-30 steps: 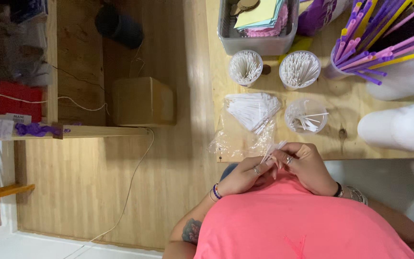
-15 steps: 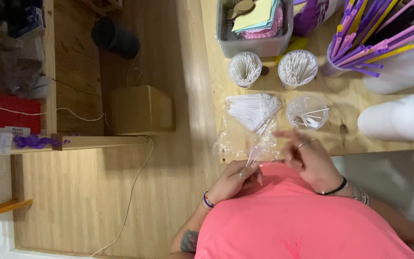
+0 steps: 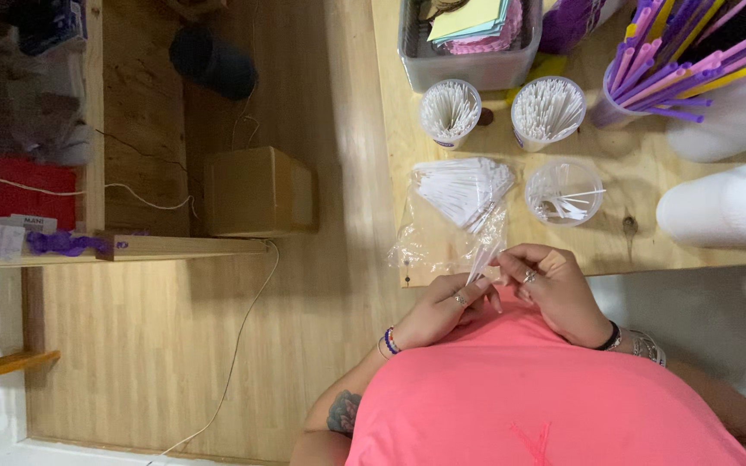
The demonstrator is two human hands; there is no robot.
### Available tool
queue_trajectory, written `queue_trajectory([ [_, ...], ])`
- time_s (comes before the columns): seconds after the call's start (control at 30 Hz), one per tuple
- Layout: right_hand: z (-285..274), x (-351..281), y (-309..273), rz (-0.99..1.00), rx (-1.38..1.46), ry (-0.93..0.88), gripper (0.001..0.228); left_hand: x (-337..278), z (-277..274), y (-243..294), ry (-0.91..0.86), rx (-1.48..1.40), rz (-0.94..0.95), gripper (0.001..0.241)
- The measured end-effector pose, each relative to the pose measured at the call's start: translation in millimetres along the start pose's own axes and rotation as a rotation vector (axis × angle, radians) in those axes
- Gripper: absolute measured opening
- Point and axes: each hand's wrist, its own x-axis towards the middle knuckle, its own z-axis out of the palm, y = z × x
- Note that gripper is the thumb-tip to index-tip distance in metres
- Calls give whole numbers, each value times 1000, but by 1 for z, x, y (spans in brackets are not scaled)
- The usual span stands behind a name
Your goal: The person repeatedly picks up cotton swabs from a plastic bag and places them into a clear plastic container. They handle the swabs one by one, transferring them from the bag to the container throughout the clip.
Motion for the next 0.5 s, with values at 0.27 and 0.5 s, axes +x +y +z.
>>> queue_trajectory([
  [0.27, 3, -1, -2, -68, -18, -43, 10, -1, -2, -3, -28, 37, -26, 44],
  [0.5, 8, -5, -10, -97, -81, -99, 7, 11, -13, -35, -74, 147, -7, 47],
])
